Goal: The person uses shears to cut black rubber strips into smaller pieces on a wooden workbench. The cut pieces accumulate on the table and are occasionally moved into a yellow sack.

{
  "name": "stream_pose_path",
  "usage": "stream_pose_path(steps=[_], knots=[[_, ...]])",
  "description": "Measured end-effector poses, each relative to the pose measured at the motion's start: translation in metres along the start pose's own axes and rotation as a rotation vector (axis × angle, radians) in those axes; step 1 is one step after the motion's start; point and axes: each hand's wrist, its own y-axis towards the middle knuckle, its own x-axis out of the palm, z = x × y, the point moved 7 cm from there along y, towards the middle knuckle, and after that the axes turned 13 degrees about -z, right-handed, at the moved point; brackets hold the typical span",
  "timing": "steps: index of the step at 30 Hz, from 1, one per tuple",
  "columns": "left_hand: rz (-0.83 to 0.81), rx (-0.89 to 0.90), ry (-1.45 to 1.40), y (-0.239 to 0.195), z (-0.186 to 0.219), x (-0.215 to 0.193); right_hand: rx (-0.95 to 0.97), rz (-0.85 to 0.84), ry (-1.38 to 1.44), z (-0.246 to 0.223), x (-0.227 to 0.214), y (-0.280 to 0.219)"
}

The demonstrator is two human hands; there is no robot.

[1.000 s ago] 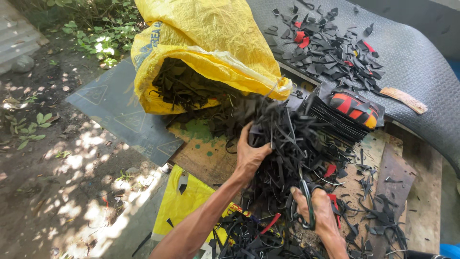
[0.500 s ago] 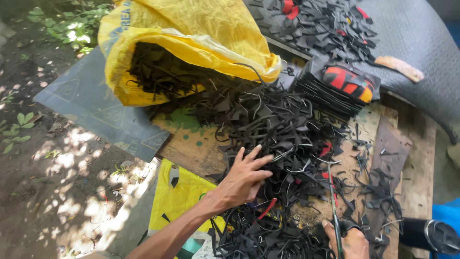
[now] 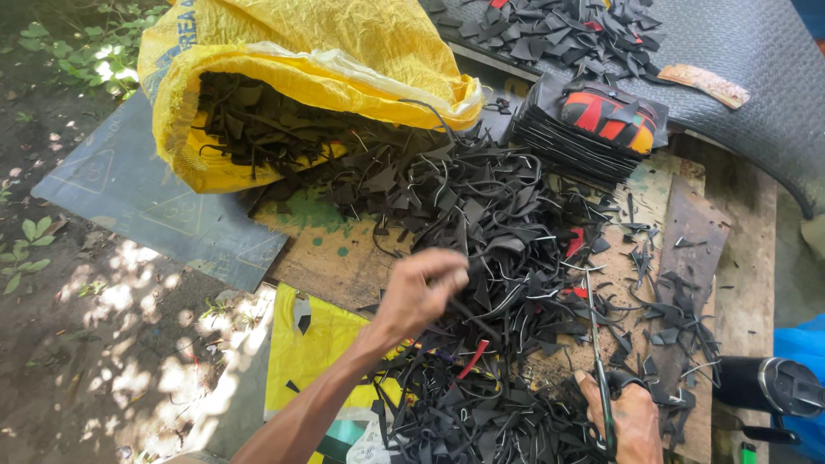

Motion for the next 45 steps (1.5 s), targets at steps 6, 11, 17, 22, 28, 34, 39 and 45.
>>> stream_pose_path(steps=[6, 11, 17, 22, 28, 34, 39, 45], knots=[[0.173, 0.316, 0.718, 0.074, 0.012, -0.038, -0.007, -0.010, 0.026, -0.006, 0.000, -0.007], [-0.010, 0.234, 0.971, 0.101, -0.012, -0.025, -0.058, -0.008, 0.067, -0.011, 0.002, -0.013], [0.052, 0.312, 0.813, 0.081, 0.021, -0.035, -0.048, 0.013, -0.024, -0.014, -0.002, -0.017], [-0.056, 0.048, 0.114, 0.061, 0.033, -0.015, -0.041, 0.025, -0.034, -0.018, -0.001, -0.020], [-0.171, -0.191, -0.674, 0.039, -0.002, 0.044, -0.140, 0.052, 0.052, -0.007, 0.003, -0.038], [-0.102, -0.254, -0.583, 0.023, -0.027, 0.055, -0.072, -0.053, 0.297, 0.038, 0.040, -0.052], [0.032, -0.121, -0.002, 0.016, 0.004, 0.041, -0.195, -0.146, 0.370, 0.044, 0.071, -0.061], [-0.036, -0.370, -0.543, 0.013, -0.008, 0.055, -0.124, -0.206, 0.423, 0.034, 0.095, -0.078]])
